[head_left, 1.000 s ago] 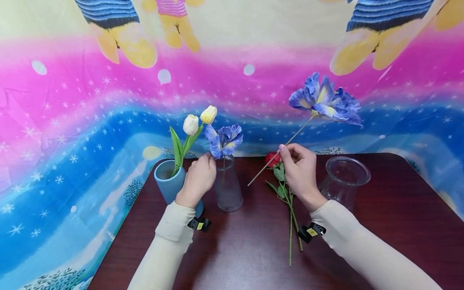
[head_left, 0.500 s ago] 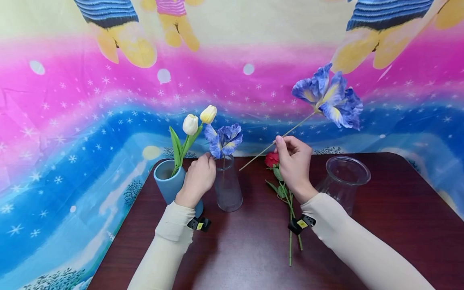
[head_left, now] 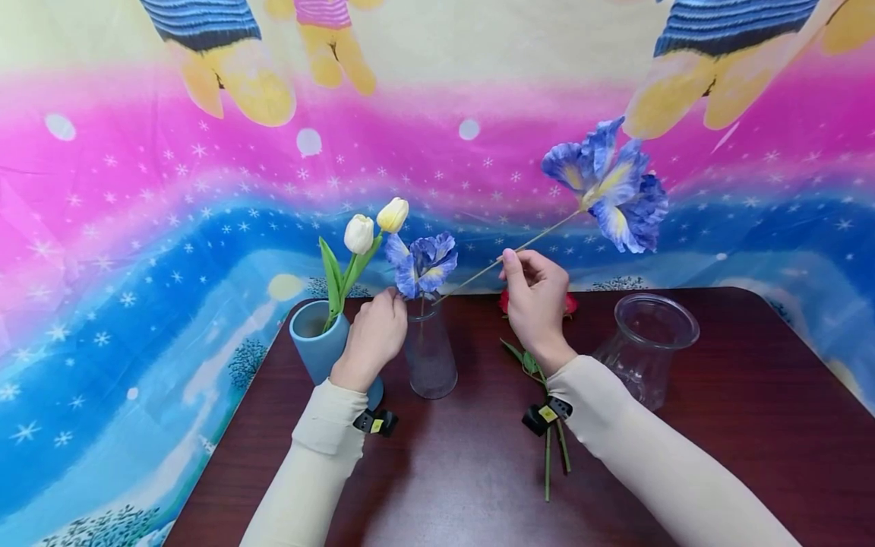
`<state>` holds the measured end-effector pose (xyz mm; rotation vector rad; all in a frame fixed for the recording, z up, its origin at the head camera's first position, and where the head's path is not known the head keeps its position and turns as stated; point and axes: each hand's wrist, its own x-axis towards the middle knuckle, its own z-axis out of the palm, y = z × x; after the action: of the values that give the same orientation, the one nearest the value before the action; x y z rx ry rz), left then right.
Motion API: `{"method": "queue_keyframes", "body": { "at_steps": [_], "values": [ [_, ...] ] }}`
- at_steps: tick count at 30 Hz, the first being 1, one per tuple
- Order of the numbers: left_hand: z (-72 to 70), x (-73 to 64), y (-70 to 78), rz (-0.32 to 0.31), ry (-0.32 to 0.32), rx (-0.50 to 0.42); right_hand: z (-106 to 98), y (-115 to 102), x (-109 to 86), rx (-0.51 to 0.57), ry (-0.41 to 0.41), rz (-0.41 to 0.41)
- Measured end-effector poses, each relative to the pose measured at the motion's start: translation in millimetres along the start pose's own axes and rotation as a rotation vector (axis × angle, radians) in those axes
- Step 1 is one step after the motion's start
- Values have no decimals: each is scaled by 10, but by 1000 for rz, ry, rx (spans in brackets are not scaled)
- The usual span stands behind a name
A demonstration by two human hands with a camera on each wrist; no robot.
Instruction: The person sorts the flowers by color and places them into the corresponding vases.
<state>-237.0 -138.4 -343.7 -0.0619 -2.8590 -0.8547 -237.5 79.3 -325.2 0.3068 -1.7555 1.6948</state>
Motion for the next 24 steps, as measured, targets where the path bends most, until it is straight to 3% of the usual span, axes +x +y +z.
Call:
{"method": "queue_keyframes", "body": {
  "at_steps": [6,17,24],
  "values": [
    [-3,-1,5,-1,-2,-9,74,117,-35,-17,-29,-4],
    [-3,4,12,-16,-7,-16,247,169,-129,-120,-70,23],
    [-3,-13,9,-18,-8,-13,341,204,-184,-126,-130,46]
  ]
}}
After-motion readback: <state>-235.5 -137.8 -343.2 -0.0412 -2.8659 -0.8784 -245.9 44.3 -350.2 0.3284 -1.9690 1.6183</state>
